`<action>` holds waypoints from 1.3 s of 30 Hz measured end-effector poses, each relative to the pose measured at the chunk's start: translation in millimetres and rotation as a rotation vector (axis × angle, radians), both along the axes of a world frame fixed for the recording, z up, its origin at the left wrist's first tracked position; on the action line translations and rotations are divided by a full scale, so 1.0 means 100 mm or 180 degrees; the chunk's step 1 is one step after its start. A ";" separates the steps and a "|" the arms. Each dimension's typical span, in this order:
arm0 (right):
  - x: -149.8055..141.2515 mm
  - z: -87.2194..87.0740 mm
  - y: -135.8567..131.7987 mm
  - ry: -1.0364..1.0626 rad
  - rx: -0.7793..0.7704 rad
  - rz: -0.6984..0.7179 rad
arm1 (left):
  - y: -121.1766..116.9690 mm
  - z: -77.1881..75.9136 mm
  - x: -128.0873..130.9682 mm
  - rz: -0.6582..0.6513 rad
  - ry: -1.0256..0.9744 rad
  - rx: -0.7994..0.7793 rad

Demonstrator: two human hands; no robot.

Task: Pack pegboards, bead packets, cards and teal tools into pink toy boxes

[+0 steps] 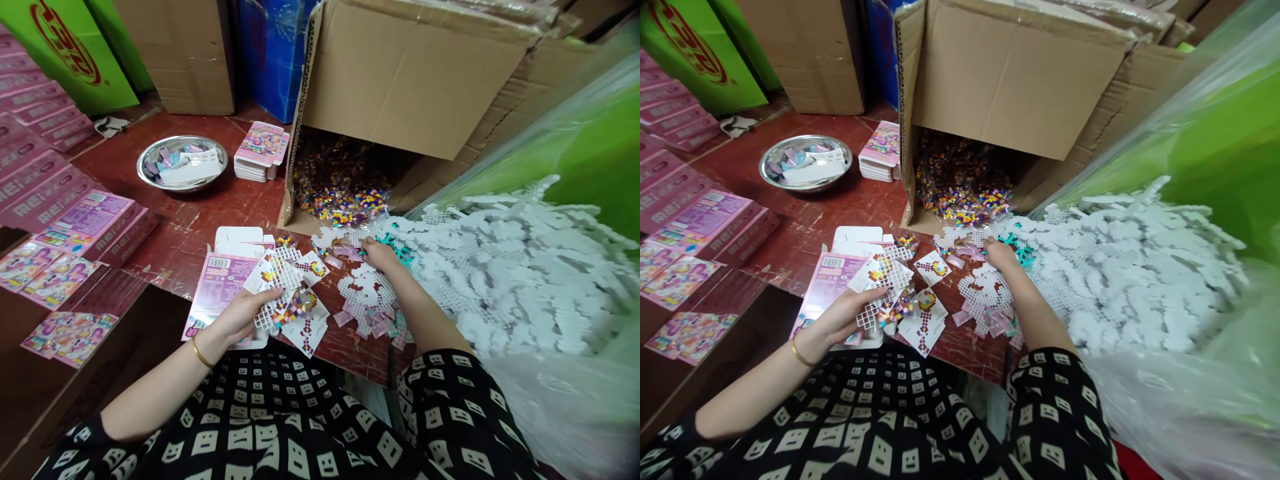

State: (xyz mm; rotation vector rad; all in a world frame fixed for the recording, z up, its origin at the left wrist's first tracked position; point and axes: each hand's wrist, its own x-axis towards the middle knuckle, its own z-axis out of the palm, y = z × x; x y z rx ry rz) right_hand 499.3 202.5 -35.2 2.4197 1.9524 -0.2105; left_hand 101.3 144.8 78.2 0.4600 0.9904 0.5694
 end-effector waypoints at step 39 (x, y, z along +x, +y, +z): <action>-2.80 1.03 0.84 0.2624 0.0684 0.1871 | 1.05 -0.06 -0.47 -0.0556 0.1502 0.3005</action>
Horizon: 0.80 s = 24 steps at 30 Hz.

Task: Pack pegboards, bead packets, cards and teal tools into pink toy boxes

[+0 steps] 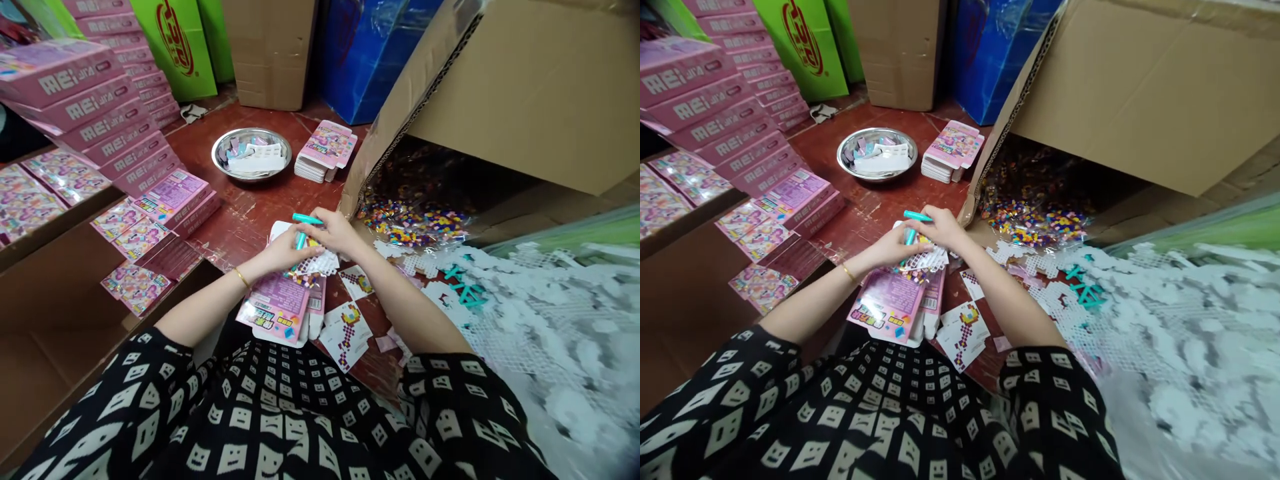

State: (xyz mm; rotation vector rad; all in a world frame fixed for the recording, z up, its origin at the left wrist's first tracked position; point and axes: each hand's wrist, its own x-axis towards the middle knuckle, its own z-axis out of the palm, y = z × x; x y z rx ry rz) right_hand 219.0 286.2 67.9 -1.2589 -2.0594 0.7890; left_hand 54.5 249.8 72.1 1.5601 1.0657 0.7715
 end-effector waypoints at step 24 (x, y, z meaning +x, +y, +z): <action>-0.40 -0.74 0.23 0.0212 -0.1100 0.0049 | -0.44 -0.75 -0.66 0.0936 0.1345 0.0209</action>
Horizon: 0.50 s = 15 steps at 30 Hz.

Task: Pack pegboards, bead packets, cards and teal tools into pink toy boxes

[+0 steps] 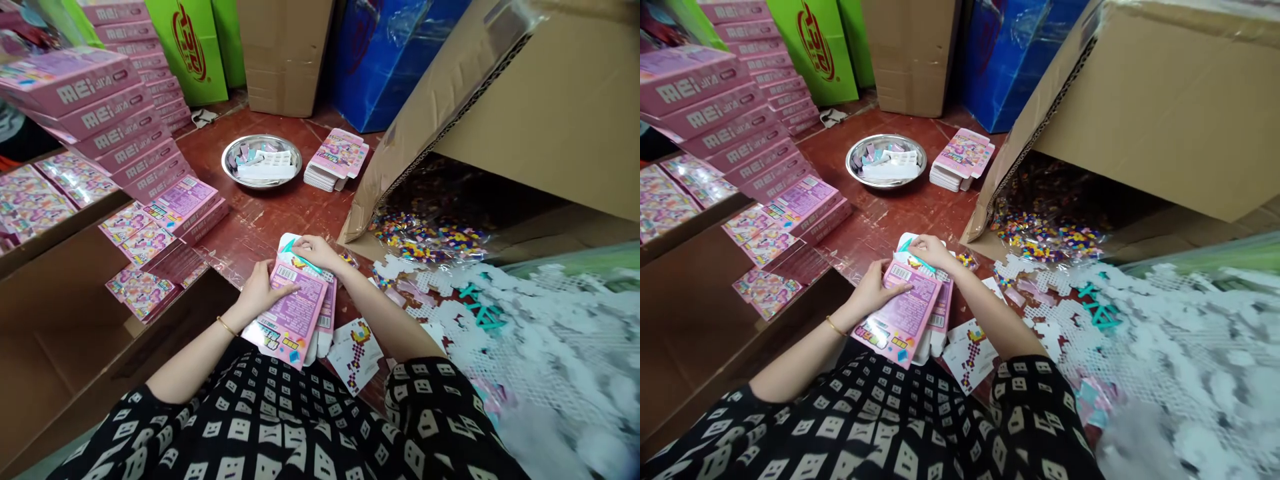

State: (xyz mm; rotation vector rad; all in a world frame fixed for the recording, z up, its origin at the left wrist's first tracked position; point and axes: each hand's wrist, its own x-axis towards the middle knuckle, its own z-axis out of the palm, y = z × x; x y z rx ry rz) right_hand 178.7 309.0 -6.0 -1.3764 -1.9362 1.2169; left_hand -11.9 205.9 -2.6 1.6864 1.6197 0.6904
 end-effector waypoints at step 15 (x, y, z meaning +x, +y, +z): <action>0.10 1.60 -0.95 -0.0140 0.2439 0.0522 | -0.34 0.81 0.01 -0.0195 -0.1047 0.0898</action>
